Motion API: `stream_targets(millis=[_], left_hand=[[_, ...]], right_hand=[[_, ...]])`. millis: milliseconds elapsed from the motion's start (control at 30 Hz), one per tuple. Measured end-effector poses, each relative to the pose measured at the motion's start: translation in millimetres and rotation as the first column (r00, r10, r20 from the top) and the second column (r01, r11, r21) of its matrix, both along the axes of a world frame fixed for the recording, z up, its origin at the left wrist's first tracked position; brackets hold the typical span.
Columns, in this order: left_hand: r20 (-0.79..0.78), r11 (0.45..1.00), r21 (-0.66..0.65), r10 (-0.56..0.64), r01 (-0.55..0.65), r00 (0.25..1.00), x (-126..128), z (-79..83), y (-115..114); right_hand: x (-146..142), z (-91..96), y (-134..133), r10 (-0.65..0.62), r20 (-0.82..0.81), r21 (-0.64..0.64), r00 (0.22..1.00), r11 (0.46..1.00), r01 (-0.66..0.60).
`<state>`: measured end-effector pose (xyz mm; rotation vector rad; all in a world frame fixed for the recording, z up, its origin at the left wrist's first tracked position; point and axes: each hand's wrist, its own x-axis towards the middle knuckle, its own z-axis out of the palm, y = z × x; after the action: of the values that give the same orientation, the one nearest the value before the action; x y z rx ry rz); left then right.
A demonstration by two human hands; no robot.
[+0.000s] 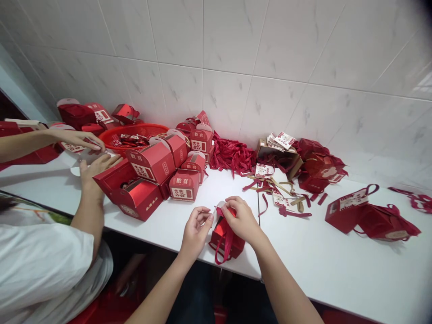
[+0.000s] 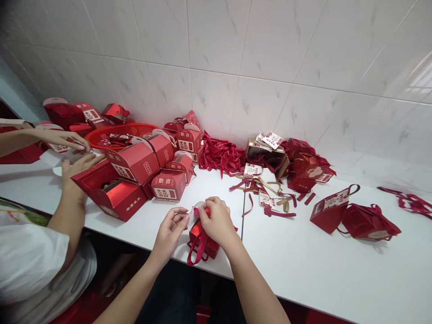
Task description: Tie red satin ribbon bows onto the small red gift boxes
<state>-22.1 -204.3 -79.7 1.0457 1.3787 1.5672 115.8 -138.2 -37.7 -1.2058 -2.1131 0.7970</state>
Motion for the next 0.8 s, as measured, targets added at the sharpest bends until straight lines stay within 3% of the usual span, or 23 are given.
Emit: stream_targets(millis=[200, 333, 500, 633, 733, 800], left_hand=[[0.034, 0.993, -0.044, -0.109, 0.111, 0.993, 4.8, 9.6, 9.7], [-0.273, 0.986, -0.071, -0.166, 0.153, 0.947, -6.1, 6.5, 25.0], [-0.538, 0.991, -0.108, 0.013, -0.085, 0.843, -54.9, -12.4, 23.8], [-0.664, 0.955, -0.113, 0.134, -0.276, 0.735, -84.9, -23.4, 16.4], [-0.695, 0.958, -0.021, 0.192, -0.286, 0.693, -76.1, -19.9, 19.7], [-0.615, 0.982, 0.054, 0.175, -0.179, 0.769, -57.9, -12.6, 24.8]], right_hand=[[-3.2, 4.9, -2.9, 0.038, 0.032, 0.02, 0.999, 0.999, -0.039], [7.3, 6.0, -5.8, 0.012, -0.044, 0.062, 0.999, 0.998, -0.009], [54.2, -8.0, -14.1, -0.16, -0.277, 0.11, 0.947, 0.974, 0.197], [83.3, -26.4, -26.5, -0.233, -0.276, 0.002, 0.933, 0.97, 0.243], [82.6, -36.7, -32.9, -0.208, -0.291, -0.061, 0.934, 0.978, 0.199], [74.8, -41.7, -34.2, -0.184, -0.322, -0.076, 0.929, 0.983, 0.168]])
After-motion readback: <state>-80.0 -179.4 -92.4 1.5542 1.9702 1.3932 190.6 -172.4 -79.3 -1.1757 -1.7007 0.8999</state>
